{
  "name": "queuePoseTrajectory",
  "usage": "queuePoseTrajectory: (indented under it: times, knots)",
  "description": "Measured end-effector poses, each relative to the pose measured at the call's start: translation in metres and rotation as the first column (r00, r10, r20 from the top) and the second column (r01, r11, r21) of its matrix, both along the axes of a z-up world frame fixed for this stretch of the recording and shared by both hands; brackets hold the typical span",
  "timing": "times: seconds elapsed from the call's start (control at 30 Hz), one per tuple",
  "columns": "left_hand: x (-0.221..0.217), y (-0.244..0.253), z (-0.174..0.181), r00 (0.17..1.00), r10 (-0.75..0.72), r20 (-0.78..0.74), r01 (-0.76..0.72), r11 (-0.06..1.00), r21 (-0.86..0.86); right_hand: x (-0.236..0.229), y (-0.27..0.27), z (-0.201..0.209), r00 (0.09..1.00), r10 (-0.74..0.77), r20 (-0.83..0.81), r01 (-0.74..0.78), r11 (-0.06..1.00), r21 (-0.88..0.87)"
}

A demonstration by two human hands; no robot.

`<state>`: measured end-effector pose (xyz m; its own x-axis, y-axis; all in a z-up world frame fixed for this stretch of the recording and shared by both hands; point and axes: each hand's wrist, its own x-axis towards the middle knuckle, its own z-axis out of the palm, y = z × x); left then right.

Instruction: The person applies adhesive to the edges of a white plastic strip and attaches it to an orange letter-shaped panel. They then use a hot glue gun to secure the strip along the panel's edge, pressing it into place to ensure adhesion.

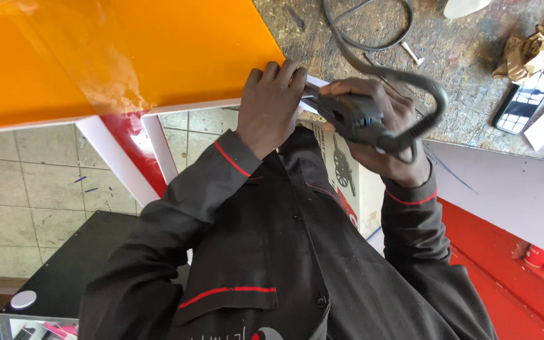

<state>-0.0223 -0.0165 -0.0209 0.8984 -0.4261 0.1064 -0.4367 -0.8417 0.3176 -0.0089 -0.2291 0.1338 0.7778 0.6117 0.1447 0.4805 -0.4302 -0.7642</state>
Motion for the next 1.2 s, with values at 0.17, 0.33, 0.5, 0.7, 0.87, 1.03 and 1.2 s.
queuePoseTrajectory:
  times: [0.17, 0.33, 0.5, 0.7, 0.87, 1.03, 1.2]
  knots:
    - [-0.006, -0.009, 0.006, 0.998, 0.07, -0.002, -0.07, 0.998, 0.009, -0.002, -0.007, -0.019, 0.998, 0.032, 0.049, -0.031, 0.999, -0.023]
    - [0.003, -0.011, -0.016, 0.999, 0.04, -0.024, -0.041, 0.998, -0.049, -0.004, -0.006, -0.025, 0.994, -0.001, 0.11, 0.008, 0.998, -0.058]
    - [-0.013, -0.024, -0.003, 0.967, 0.182, 0.18, -0.185, 0.983, -0.004, -0.004, -0.017, -0.039, 0.987, 0.014, 0.163, -0.015, 1.0, 0.0]
    - [-0.032, -0.041, -0.02, 0.912, 0.352, 0.211, -0.335, 0.935, -0.115, -0.004, -0.025, -0.055, 0.97, -0.03, 0.241, 0.027, 0.999, 0.017]
    - [-0.028, -0.033, -0.031, 0.924, 0.322, 0.205, -0.26, 0.924, -0.279, 0.0, -0.023, -0.057, 0.947, -0.051, 0.318, 0.044, 0.999, 0.03]
    - [-0.029, -0.036, -0.043, 0.914, 0.332, 0.232, -0.26, 0.92, -0.293, -0.008, -0.022, -0.055, 0.975, -0.017, 0.221, 0.007, 0.999, 0.046]
    - [-0.01, -0.034, -0.064, 0.884, 0.336, 0.324, -0.269, 0.934, -0.235, 0.002, -0.024, -0.069, 0.949, -0.019, 0.315, -0.012, 0.995, 0.097]
